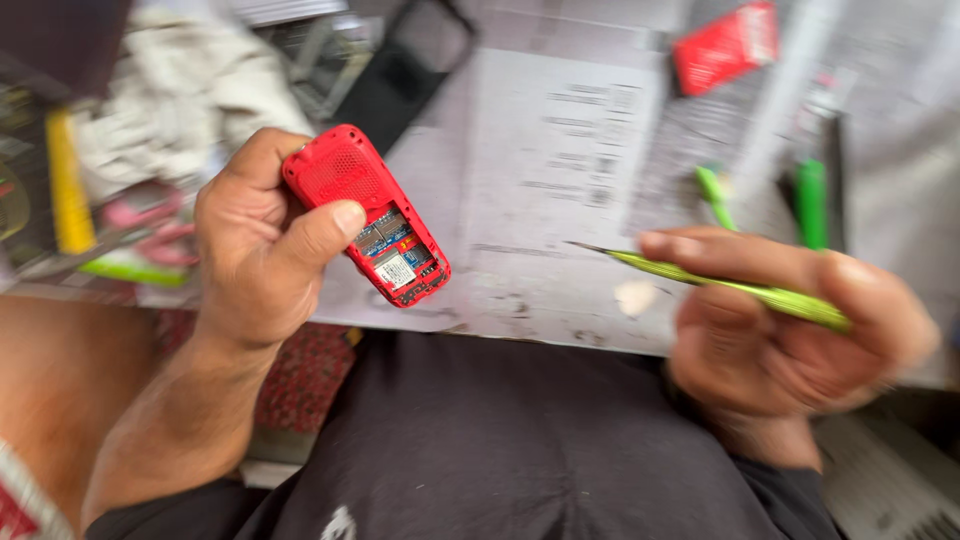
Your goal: The person uses a green precision screwdriver to adjust internal components of a red mobile phone with the back cover removed. They then reassemble the phone, power it on, and navigate the menu to verify functionality.
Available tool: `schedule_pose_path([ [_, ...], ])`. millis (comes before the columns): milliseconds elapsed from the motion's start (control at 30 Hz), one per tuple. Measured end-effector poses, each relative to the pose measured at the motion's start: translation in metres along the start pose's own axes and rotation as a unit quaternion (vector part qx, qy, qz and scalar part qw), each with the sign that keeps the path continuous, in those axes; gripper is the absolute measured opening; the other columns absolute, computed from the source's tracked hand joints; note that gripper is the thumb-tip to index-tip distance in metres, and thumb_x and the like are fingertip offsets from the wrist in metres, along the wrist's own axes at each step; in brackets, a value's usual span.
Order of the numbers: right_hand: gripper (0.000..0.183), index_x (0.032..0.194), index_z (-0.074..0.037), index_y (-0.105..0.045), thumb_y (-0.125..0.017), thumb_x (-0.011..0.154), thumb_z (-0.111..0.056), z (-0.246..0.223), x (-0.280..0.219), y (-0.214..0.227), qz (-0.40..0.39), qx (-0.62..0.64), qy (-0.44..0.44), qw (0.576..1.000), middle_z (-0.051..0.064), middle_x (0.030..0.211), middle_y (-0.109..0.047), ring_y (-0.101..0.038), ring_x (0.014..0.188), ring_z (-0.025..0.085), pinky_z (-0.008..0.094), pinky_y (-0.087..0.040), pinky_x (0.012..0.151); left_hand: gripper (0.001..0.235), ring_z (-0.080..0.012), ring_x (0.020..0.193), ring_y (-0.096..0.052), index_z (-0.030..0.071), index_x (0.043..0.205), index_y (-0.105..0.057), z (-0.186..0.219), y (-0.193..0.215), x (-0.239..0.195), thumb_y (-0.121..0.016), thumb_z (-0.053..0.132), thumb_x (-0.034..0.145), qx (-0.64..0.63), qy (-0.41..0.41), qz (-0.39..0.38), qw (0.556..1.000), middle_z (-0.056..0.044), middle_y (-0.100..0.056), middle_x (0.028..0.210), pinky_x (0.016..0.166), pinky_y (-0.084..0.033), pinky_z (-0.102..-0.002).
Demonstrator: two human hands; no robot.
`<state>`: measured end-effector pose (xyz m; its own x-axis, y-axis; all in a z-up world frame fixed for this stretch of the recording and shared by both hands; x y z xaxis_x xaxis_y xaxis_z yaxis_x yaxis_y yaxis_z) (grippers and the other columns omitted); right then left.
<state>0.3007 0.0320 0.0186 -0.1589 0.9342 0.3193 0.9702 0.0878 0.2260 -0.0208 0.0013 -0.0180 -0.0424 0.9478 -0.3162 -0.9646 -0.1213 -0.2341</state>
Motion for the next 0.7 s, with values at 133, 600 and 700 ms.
schedule_pose_path([
  [133,0.045,0.154,-0.02,-0.028,-0.051,0.116,-0.017,-0.01,0.002,0.006,-0.029,-0.014,0.03,0.999,0.024,0.103,-0.072,-0.08,0.086,0.031,0.042,-0.069,0.082,0.027,-0.0104,0.099,-0.069,-0.002,0.123,-0.051,-0.007,-0.041,0.024,-0.067,-0.002,0.102,0.05,0.029,-0.034,0.998,-0.009,-0.068,0.11,0.087,-0.061,-0.028],
  [600,0.042,0.149,-0.013,-0.033,-0.054,0.114,-0.004,0.013,-0.011,-0.006,-0.093,0.029,0.072,0.993,0.024,0.118,-0.071,-0.077,0.103,0.031,0.042,-0.068,0.09,0.033,-0.0108,0.07,-0.072,-0.008,0.126,-0.049,-0.018,-0.084,0.062,-0.068,0.004,0.102,0.31,-0.02,-0.089,0.946,-0.011,-0.074,0.09,0.054,-0.059,-0.024],
  [700,0.04,0.146,-0.011,-0.036,-0.057,0.113,-0.003,0.011,-0.009,-0.011,-0.105,-0.003,0.101,0.989,0.022,0.115,-0.072,-0.078,0.1,0.029,0.04,-0.068,0.086,0.035,-0.0099,0.07,-0.073,-0.007,0.131,-0.049,-0.022,-0.083,0.066,-0.067,0.005,0.103,0.28,-0.004,-0.099,0.955,-0.011,-0.076,0.093,0.05,-0.059,-0.023],
])
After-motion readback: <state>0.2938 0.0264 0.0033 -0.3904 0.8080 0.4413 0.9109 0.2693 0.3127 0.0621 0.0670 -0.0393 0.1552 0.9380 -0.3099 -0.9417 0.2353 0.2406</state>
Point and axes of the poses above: each hand's wrist, its own x-axis towards the middle knuckle, its own y-axis out of the back of the hand, z = x × y, the point moved 6 cm from there along x, towards the middle knuckle
